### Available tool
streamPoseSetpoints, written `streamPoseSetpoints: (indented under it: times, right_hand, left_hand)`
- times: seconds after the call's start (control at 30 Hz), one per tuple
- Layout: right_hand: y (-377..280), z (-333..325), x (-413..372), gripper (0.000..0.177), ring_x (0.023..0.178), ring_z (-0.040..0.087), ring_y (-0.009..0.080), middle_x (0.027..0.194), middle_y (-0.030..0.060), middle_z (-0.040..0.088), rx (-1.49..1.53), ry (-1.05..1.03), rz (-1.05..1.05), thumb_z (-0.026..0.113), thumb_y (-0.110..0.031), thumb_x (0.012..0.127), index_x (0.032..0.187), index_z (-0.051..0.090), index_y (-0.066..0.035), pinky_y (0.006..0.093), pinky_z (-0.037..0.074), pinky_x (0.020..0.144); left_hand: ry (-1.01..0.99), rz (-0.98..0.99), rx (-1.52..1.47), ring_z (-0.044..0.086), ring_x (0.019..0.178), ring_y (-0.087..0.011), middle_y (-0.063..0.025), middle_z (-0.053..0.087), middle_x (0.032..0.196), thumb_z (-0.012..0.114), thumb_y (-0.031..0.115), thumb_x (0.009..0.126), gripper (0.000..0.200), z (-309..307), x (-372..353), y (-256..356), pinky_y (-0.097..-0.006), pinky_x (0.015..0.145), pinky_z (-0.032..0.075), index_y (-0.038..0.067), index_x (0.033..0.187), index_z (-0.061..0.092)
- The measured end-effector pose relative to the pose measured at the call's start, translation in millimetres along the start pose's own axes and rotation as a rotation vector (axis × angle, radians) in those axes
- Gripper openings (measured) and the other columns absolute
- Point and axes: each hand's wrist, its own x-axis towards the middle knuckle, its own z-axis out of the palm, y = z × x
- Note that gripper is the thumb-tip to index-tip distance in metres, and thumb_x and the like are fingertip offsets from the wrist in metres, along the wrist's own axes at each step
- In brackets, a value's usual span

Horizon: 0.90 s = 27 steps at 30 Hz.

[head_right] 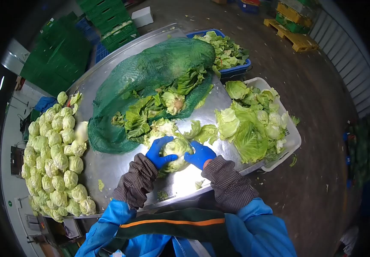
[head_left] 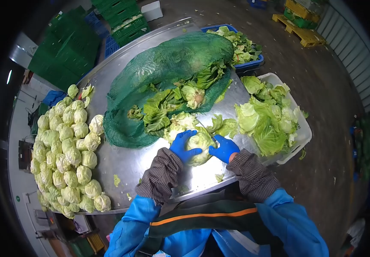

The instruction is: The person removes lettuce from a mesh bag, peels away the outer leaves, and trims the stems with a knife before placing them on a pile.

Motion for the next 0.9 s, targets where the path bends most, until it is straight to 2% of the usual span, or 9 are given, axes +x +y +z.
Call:
streamPoseSetpoints:
  times: [0.13,0.2,0.33,0.5,0.57,0.7,0.8,0.83,0.9]
  right_hand:
    - [37,2,18,0.05,0.086,0.063,0.037,0.096,0.0225,0.063,0.09,0.123,0.183,0.063,-0.032,0.078,0.121,0.049,-0.009,0.0413,0.05,0.071]
    - [59,1,21,0.055,0.091,0.062,0.0372,0.099,0.0227,0.063,0.049,0.137,0.142,0.062,-0.04,0.079,0.123,0.048,-0.01,0.042,0.05,0.075]
    - [-4,-9,0,0.072,0.105,0.056,0.0383,0.113,0.0235,0.059,0.002,-0.02,0.036,0.058,-0.054,0.078,0.133,0.04,-0.011,0.0421,0.045,0.089]
    - [-3,-4,6,0.076,0.108,0.055,0.0363,0.12,0.0236,0.054,-0.024,-0.084,0.052,0.063,-0.042,0.075,0.136,0.034,-0.007,0.0406,0.045,0.09]
    - [-5,-1,1,0.067,0.1,0.058,0.0374,0.11,0.0237,0.058,-0.01,-0.001,0.106,0.065,-0.035,0.073,0.13,0.04,-0.01,0.0417,0.047,0.083]
    - [38,-4,0,0.049,0.093,0.06,0.0373,0.102,0.0206,0.061,0.069,0.102,0.203,0.064,-0.027,0.074,0.116,0.047,-0.008,0.0412,0.049,0.078]
    - [28,-5,-3,0.05,0.091,0.06,0.0354,0.103,0.019,0.061,0.056,0.115,0.161,0.062,-0.027,0.075,0.117,0.047,-0.005,0.0402,0.049,0.078]
    - [16,-7,-8,0.049,0.089,0.061,0.0351,0.101,0.0184,0.061,0.059,0.135,0.118,0.062,-0.027,0.075,0.116,0.048,-0.005,0.0402,0.049,0.077]
    - [1,-4,-15,0.044,0.085,0.062,0.0343,0.095,0.0171,0.063,-0.037,0.187,-0.132,0.062,-0.027,0.075,0.113,0.051,-0.007,0.0405,0.05,0.074]
  left_hand:
    - [0.145,-0.15,-0.131,0.05,0.111,-0.033,-0.0219,0.051,0.116,0.082,0.039,0.062,0.079,11,-2,-8,-0.0393,0.098,0.039,0.002,0.124,0.049]
    - [0.234,-0.253,-0.324,0.052,0.107,-0.0312,-0.0204,0.053,0.111,0.084,0.04,0.06,0.081,24,-1,-22,-0.038,0.095,0.041,-0.002,0.12,0.05]
    - [0.313,-0.395,-0.208,0.056,0.101,-0.0282,-0.0202,0.055,0.107,0.085,0.044,0.055,0.085,30,-7,-2,-0.037,0.088,0.045,-0.007,0.114,0.051]
    - [0.296,-0.318,-0.074,0.057,0.099,-0.0305,-0.0212,0.057,0.107,0.083,0.045,0.059,0.083,27,-4,6,-0.0377,0.088,0.046,-0.005,0.118,0.051]
    - [0.265,-0.292,-0.049,0.056,0.102,-0.031,-0.0213,0.057,0.109,0.082,0.044,0.061,0.083,31,-1,-7,-0.0382,0.088,0.046,-0.004,0.12,0.05]
    - [0.22,-0.624,-0.566,0.053,0.109,-0.0319,-0.0208,0.055,0.114,0.079,0.039,0.067,0.079,12,-4,-8,-0.0417,0.091,0.044,-0.001,0.126,0.046]
    - [0.236,-0.349,-0.462,0.051,0.111,-0.0321,-0.0219,0.051,0.118,0.079,0.038,0.068,0.08,22,-15,-39,-0.0426,0.093,0.043,0.003,0.13,0.044]
    - [0.242,-0.273,-0.197,0.051,0.112,-0.0335,-0.0237,0.049,0.121,0.08,0.038,0.067,0.083,16,-17,-27,-0.042,0.094,0.041,0.004,0.132,0.041]
    - [0.274,-0.058,-0.005,0.05,0.112,-0.0351,-0.0248,0.049,0.121,0.08,0.04,0.066,0.086,8,-13,2,-0.0415,0.095,0.041,0.003,0.133,0.04]
